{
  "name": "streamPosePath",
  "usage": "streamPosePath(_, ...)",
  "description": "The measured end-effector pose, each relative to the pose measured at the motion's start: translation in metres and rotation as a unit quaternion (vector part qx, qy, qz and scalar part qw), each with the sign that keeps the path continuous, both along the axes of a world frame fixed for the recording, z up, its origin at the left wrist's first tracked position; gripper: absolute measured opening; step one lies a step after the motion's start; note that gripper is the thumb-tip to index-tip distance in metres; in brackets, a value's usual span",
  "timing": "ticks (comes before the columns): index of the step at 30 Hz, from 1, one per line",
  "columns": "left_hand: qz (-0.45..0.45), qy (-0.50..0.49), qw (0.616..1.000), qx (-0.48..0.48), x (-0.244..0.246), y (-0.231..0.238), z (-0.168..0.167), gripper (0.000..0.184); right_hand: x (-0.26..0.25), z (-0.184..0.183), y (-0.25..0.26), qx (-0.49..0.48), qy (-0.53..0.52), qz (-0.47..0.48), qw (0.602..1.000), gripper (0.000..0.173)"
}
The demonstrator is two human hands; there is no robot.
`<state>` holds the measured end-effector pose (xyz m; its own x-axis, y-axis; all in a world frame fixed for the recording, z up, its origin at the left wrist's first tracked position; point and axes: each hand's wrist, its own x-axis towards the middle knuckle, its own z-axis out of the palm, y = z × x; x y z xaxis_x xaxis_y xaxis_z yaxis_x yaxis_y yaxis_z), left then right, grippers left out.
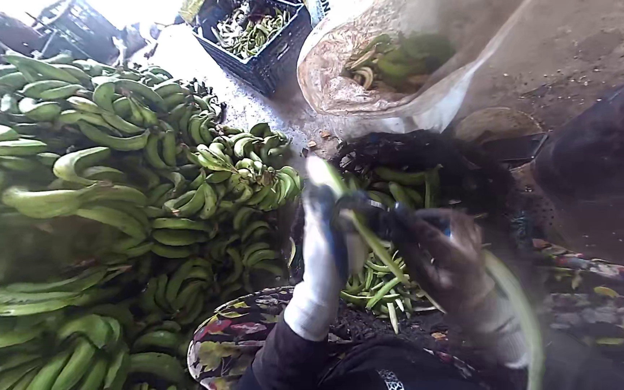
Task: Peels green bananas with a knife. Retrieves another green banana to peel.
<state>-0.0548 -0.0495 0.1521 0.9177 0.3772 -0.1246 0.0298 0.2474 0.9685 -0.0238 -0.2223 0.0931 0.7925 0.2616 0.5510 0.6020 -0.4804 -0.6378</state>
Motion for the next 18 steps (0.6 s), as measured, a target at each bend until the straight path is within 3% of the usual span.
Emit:
streamPosePath(1, -0.069, 0.017, 0.993, 0.092, -0.007, 0.000, -0.013, 0.054, 0.013, 0.001, -0.008, -0.040, 0.035, -0.001, 0.999, 0.038)
streamPosePath(3, -0.134, 0.047, 0.982, 0.125, -0.021, 0.001, -0.033, 0.062, 0.031, 0.003, -0.024, -0.160, 0.182, 0.010, 0.970, 0.041)
streamPosePath(5, -0.094, 0.049, 0.994, 0.022, -0.026, 0.003, -0.036, 0.057, 0.036, 0.006, -0.025, -0.246, 0.340, 0.039, 0.907, 0.046)
streamPosePath(6, -0.062, 0.052, 0.995, -0.051, -0.025, 0.006, -0.031, 0.052, 0.028, 0.005, -0.022, -0.244, 0.352, 0.059, 0.902, 0.049)
streamPosePath(8, 0.017, 0.050, 0.981, -0.185, -0.019, 0.011, -0.018, 0.045, 0.002, -0.001, -0.013, -0.160, 0.223, 0.074, 0.959, 0.047)
streamPosePath(10, 0.051, 0.028, 0.967, -0.247, -0.011, 0.015, -0.002, 0.043, -0.014, -0.003, -0.003, -0.049, 0.097, 0.071, 0.992, 0.042)
streamPosePath(13, 0.090, 0.018, 0.941, -0.325, 0.000, 0.012, 0.013, 0.045, -0.021, -0.002, -0.002, 0.021, 0.033, 0.054, 0.998, 0.035)
streamPosePath(16, 0.091, 0.045, 0.905, -0.413, 0.007, 0.011, 0.005, 0.050, -0.019, -0.003, -0.005, 0.016, 0.025, 0.066, 0.997, 0.035)
streamPosePath(18, 0.095, 0.052, 0.902, -0.419, 0.011, 0.014, 0.004, 0.051, -0.015, -0.006, -0.009, -0.002, 0.024, 0.079, 0.997, 0.036)
